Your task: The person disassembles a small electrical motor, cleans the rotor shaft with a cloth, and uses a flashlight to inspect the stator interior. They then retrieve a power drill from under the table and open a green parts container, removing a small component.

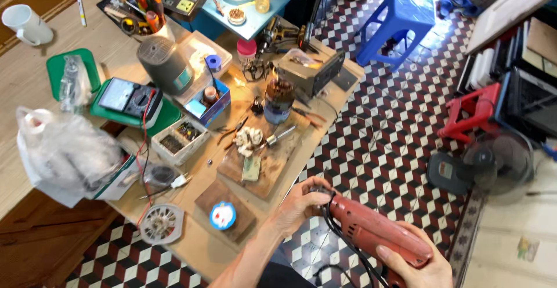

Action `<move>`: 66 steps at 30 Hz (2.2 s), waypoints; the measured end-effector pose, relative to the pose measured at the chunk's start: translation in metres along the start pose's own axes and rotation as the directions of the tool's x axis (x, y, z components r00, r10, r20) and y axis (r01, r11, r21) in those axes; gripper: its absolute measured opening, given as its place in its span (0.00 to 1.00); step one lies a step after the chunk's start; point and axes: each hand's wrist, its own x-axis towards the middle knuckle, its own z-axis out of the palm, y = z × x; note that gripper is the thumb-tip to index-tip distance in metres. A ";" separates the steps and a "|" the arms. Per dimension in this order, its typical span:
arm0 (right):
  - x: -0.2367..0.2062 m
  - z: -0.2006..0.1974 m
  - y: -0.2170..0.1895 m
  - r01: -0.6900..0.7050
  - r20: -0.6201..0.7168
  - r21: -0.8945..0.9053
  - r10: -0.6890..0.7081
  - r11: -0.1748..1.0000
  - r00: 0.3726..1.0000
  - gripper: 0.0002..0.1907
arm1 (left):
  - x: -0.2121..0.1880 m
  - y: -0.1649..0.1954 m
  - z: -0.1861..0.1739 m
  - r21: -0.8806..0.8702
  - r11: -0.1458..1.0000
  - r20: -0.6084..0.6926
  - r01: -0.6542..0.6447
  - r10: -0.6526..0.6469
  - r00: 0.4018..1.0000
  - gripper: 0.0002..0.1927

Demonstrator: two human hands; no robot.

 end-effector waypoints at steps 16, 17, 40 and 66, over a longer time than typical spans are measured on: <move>0.172 -0.045 -0.100 0.087 0.224 0.055 -0.097 0.995 0.970 0.32 | 0.123 -0.015 -0.040 -0.160 0.926 -0.352 -0.341 0.269 0.896 0.08; 0.193 -0.057 -0.105 0.118 0.239 0.121 -0.144 0.986 0.960 0.32 | 0.125 -0.010 -0.037 -0.128 0.924 -0.400 -0.361 0.285 0.871 0.08; 0.346 -0.110 -0.179 0.295 0.477 0.266 -0.392 0.918 0.787 0.29 | 0.313 -0.054 0.153 0.193 0.831 -0.555 -0.521 0.530 0.641 0.13; 0.401 -0.167 -0.170 0.026 0.757 0.275 -0.233 0.961 0.611 0.30 | 0.307 -0.020 0.026 0.710 0.612 -0.682 0.349 0.721 0.122 0.16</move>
